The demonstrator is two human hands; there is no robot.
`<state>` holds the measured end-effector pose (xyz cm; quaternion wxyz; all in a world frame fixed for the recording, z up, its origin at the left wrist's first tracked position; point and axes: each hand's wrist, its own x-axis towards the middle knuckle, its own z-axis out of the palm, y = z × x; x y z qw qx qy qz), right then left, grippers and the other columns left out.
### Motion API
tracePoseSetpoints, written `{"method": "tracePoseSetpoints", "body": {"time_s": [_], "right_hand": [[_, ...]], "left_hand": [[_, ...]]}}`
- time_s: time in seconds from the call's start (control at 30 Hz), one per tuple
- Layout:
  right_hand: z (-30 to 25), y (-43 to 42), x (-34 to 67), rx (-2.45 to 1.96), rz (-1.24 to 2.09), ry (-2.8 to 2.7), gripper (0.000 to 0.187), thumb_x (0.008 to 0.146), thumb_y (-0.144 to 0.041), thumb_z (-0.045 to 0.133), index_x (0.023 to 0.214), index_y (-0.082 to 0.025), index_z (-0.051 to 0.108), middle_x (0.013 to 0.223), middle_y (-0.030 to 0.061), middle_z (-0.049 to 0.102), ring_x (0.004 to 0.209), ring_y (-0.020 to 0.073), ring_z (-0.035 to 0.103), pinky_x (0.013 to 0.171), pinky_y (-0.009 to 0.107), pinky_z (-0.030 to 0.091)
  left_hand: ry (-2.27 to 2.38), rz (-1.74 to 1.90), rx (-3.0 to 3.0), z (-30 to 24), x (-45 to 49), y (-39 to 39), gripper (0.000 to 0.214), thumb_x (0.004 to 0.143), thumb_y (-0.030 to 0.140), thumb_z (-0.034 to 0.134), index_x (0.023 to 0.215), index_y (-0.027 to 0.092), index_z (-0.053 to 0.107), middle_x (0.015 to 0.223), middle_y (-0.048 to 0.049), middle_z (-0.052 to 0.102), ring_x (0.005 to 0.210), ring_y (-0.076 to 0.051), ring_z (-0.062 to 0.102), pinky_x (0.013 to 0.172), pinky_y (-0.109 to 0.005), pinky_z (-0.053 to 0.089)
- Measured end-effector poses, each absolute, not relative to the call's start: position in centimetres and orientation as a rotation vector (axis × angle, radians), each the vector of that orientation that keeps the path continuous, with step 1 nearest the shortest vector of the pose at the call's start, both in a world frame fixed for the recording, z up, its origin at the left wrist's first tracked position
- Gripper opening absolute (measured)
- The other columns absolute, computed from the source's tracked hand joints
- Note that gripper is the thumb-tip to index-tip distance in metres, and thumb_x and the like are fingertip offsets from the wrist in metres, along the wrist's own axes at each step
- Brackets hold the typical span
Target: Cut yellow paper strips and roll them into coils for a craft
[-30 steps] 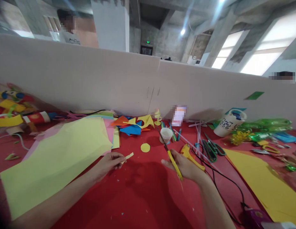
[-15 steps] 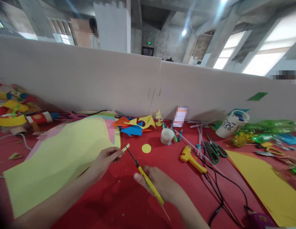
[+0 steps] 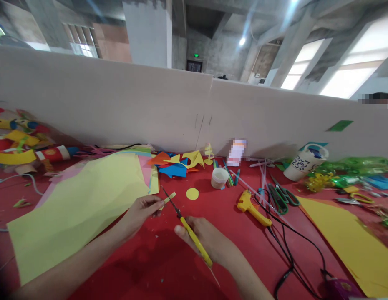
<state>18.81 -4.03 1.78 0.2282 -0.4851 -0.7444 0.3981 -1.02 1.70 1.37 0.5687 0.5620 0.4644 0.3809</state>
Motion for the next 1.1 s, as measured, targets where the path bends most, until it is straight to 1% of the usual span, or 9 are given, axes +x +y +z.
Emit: {"method": "tracePoseSetpoints", "body": {"time_s": [0.17, 0.33, 0.43, 0.53, 0.63, 0.73, 0.87, 1.0, 1.1], "right_hand": [[2.5, -3.7, 18.4, -1.400, 0.991, -2.049, 0.041, 0.084, -0.049, 0.037, 0.057, -0.019, 0.041, 0.052, -0.0038, 0.035, 0.047, 0.0090, 0.030, 0.042, 0.023, 0.020], [2.2, -2.5, 21.0, -1.939, 0.593, -2.088, 0.037, 0.079, -0.050, 0.046, 0.066, -0.017, 0.052, 0.058, 0.0043, 0.056, 0.051, 0.0174, 0.051, 0.046, 0.025, 0.028], [1.5, -2.1, 24.1, -2.319, 0.397, -2.150, 0.027, 0.081, -0.037, 0.048, 0.074, -0.013, 0.059, 0.071, 0.0134, 0.065, 0.066, 0.0245, 0.062, 0.052, 0.027, 0.035], [1.5, -2.2, 25.7, -2.457, 0.341, -2.221, 0.019, 0.078, -0.026, 0.052, 0.072, -0.012, 0.063, 0.077, 0.0163, 0.067, 0.074, 0.0266, 0.063, 0.059, 0.028, 0.040], [2.2, -2.3, 24.4, -2.222, 0.298, -2.119, 0.015, 0.078, -0.016, 0.051, 0.079, -0.011, 0.065, 0.083, 0.0163, 0.066, 0.083, 0.0265, 0.062, 0.072, 0.032, 0.043], [2.8, -2.7, 21.3, -1.518, 0.813, -1.967, 0.022, 0.082, -0.020, 0.049, 0.101, -0.021, 0.060, 0.098, 0.0059, 0.065, 0.089, 0.0179, 0.060, 0.077, 0.028, 0.046], [2.6, -3.2, 18.3, -1.160, 1.114, -1.831, 0.016, 0.078, -0.022, 0.057, 0.092, -0.022, 0.064, 0.090, 0.0026, 0.064, 0.084, 0.0151, 0.060, 0.077, 0.026, 0.047], [2.3, -3.2, 17.7, -1.122, 1.168, -1.793, 0.006, 0.073, -0.022, 0.063, 0.079, -0.019, 0.066, 0.079, 0.0009, 0.059, 0.075, 0.0132, 0.057, 0.073, 0.025, 0.045], [2.0, -3.1, 17.9, -1.108, 1.254, -1.746, 0.004, 0.074, -0.022, 0.062, 0.076, -0.018, 0.062, 0.077, 0.0000, 0.057, 0.074, 0.0124, 0.055, 0.071, 0.024, 0.044]], "left_hand": [[1.065, 0.899, 1.317, 1.0, -1.1, 1.8, 0.022, 0.070, 0.037, 0.060, 0.063, 0.015, 0.061, 0.055, 0.0022, 0.053, 0.053, -0.011, 0.048, 0.054, -0.022, 0.037], [0.980, 0.761, 1.314, 1.1, -1.1, 1.9, 0.026, 0.072, 0.039, 0.057, 0.061, 0.015, 0.056, 0.055, 0.0024, 0.053, 0.051, -0.010, 0.049, 0.053, -0.023, 0.038], [0.968, 0.627, 1.335, 1.3, -1.1, 1.7, 0.027, 0.073, 0.040, 0.055, 0.062, 0.015, 0.055, 0.055, 0.0024, 0.053, 0.050, -0.009, 0.049, 0.051, -0.022, 0.036], [0.963, 0.508, 1.394, 1.6, -1.1, 1.3, 0.026, 0.073, 0.039, 0.055, 0.068, 0.014, 0.057, 0.056, 0.0024, 0.052, 0.052, -0.010, 0.048, 0.052, -0.022, 0.036], [0.915, 0.412, 1.479, 1.8, -1.1, 1.0, 0.026, 0.075, 0.039, 0.054, 0.075, 0.014, 0.059, 0.057, 0.0031, 0.050, 0.054, -0.009, 0.047, 0.054, -0.022, 0.036], [0.848, 0.343, 1.552, 1.9, -1.2, 0.8, 0.025, 0.077, 0.038, 0.052, 0.077, 0.015, 0.059, 0.059, 0.0033, 0.050, 0.055, -0.009, 0.045, 0.055, -0.022, 0.036], [0.761, 0.300, 1.575, 2.0, -1.2, 0.6, 0.018, 0.077, 0.032, 0.053, 0.078, 0.015, 0.059, 0.060, 0.0035, 0.050, 0.057, -0.009, 0.046, 0.058, -0.022, 0.036], [0.747, 0.269, 1.605, 2.3, -1.1, 0.4, 0.014, 0.075, 0.028, 0.053, 0.077, 0.015, 0.060, 0.060, 0.0039, 0.049, 0.057, -0.010, 0.046, 0.057, -0.021, 0.035], [0.788, 0.255, 1.648, 2.4, -1.1, 0.3, 0.013, 0.073, 0.027, 0.054, 0.077, 0.016, 0.059, 0.061, 0.0036, 0.052, 0.059, -0.010, 0.047, 0.057, -0.021, 0.035]]}}
